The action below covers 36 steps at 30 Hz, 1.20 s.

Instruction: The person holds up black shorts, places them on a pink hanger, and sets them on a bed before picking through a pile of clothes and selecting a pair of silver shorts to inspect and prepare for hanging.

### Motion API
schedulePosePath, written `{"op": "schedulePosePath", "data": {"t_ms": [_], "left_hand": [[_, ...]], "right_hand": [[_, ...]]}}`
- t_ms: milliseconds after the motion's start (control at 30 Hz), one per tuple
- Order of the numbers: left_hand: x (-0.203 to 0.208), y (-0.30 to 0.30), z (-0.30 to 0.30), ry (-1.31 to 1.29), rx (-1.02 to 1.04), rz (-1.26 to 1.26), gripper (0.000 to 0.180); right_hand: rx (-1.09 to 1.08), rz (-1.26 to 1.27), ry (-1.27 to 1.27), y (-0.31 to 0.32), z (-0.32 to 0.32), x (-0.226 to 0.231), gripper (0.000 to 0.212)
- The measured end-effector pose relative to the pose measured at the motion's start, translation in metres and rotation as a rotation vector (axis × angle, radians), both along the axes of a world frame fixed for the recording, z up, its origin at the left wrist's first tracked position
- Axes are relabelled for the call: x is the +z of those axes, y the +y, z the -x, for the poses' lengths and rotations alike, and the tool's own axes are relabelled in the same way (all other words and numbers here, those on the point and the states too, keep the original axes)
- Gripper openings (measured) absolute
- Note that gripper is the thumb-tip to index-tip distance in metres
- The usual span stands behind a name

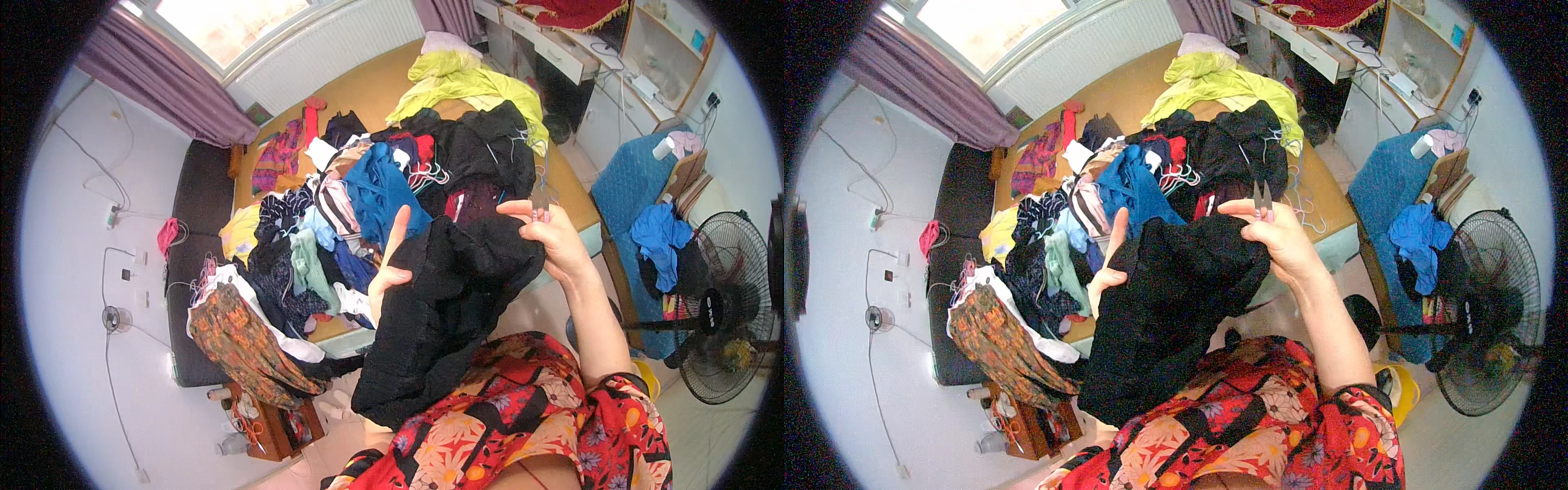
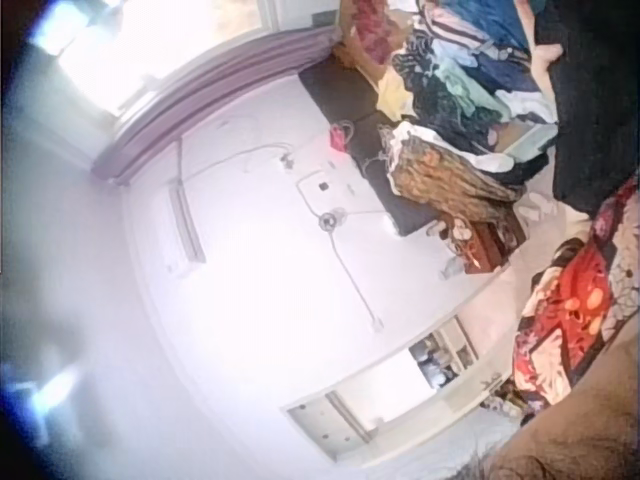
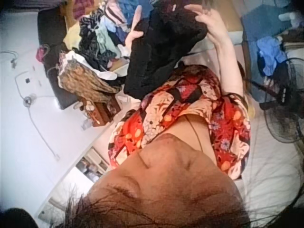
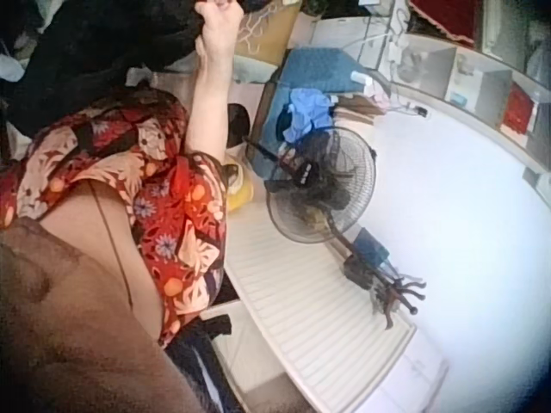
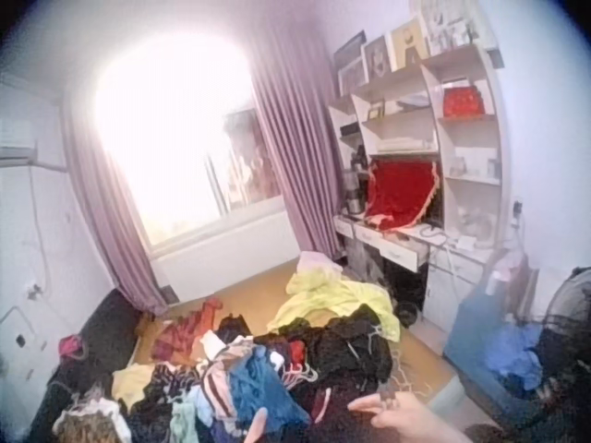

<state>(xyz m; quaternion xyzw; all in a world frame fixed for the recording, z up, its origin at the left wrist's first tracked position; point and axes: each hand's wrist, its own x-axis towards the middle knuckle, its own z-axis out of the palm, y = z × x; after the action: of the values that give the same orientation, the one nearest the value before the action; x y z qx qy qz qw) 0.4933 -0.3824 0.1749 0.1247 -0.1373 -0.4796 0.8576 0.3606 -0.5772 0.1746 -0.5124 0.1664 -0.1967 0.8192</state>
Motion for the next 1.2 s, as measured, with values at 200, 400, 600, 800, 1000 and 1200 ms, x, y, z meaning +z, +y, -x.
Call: {"op": "schedulePosePath", "data": {"t_ms": [200,400,600,800,1000,1200], "left_hand": [[-0.006,0.002,-0.023,-0.047,-0.001,-0.088,0.074],[-0.014,-0.010,-0.037,-0.024,0.049,-0.098,0.073],[-0.024,-0.029,-0.035,0.008,0.123,-0.160,0.072],[-0.042,-0.058,-0.019,0.063,0.290,-0.282,0.071],[-0.053,-0.113,0.011,0.143,0.464,-0.494,0.071],[-0.073,-0.135,0.048,0.253,0.611,-0.752,0.070]], "right_hand": [[-0.106,-0.024,0.008,-0.010,-0.010,-0.006,0.035],[-0.030,-0.178,-0.061,-0.024,-0.014,-0.002,0.039],[0.019,-0.209,-0.051,-0.055,-0.026,-0.022,0.036],[0.041,-0.140,0.009,-0.120,-0.043,-0.037,0.032],[0.100,0.258,0.095,-0.208,-0.038,-0.056,0.027],[0.075,0.002,0.316,-0.330,-0.020,-0.162,0.024]]}}
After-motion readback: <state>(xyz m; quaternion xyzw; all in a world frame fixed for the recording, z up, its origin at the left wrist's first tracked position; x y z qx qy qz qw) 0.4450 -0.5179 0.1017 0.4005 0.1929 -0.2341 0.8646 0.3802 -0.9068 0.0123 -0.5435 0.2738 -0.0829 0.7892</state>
